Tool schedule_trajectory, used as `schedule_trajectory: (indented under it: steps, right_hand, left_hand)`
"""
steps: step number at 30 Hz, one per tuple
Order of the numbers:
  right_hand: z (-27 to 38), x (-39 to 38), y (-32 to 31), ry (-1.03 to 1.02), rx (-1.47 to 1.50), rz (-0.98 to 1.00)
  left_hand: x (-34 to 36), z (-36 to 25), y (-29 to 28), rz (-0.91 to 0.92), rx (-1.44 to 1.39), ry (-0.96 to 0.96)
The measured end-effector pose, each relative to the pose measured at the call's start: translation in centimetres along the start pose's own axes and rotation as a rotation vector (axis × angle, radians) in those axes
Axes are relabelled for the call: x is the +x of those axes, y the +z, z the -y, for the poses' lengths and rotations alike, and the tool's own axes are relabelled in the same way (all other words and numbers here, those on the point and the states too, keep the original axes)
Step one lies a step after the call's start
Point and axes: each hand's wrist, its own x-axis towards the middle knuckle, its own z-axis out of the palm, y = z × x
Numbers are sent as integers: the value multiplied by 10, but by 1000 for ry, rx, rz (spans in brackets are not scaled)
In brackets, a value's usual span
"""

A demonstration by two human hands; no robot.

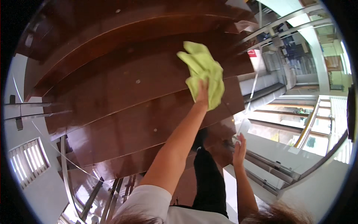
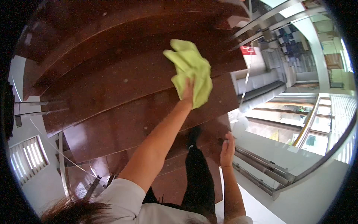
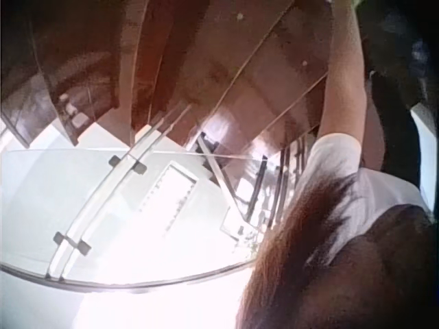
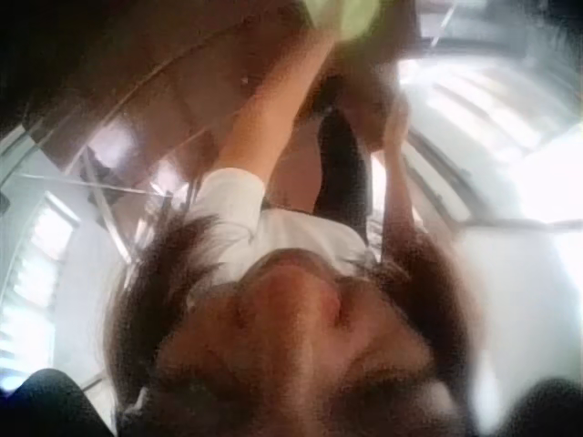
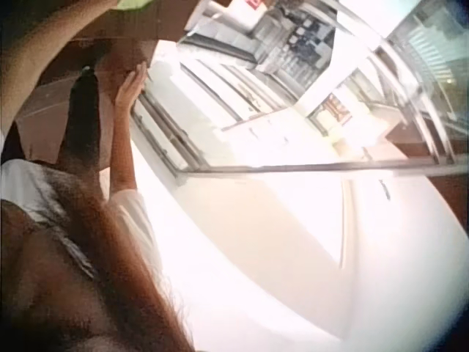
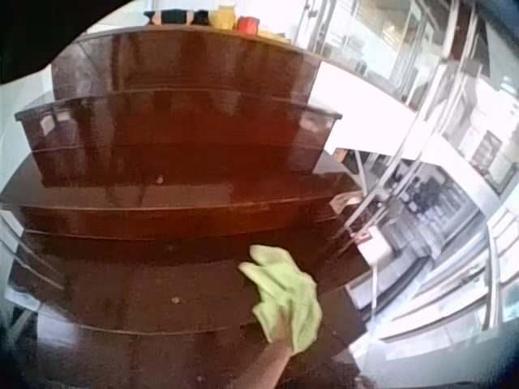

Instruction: The person wipes the wooden steps and glass railing of a staircase with a yellow cloth and a green cloth.

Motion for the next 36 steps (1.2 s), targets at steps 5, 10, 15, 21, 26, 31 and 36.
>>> schedule_trajectory:
  steps: [5,10,15,21,26,31,36]
  right_hand:
    - [-25,-36,-64,-46,-13,-54]
    - [25,-76,-103,-69,39,-73]
    - [84,-107,-79,-172,275,-3]
    - [160,-127,28,-162,305,443]
    - [176,-160,73,254,181,1395]
    - [300,-218,63,-393,780,343]
    - [290,-160,-3,-765,-287,317]
  left_hand:
    - [-29,-5,-108,-463,-2228,27]
    - [-170,49,-146,-67,-3114,112]
    - [-310,153,-173,-160,-1999,293]
    - [-427,167,-100,-522,-1066,-5]
    - [-458,187,-127,-513,-1326,23]
    - [-502,216,-131,-443,-1400,14]
    - [-513,197,-144,-413,-1688,89]
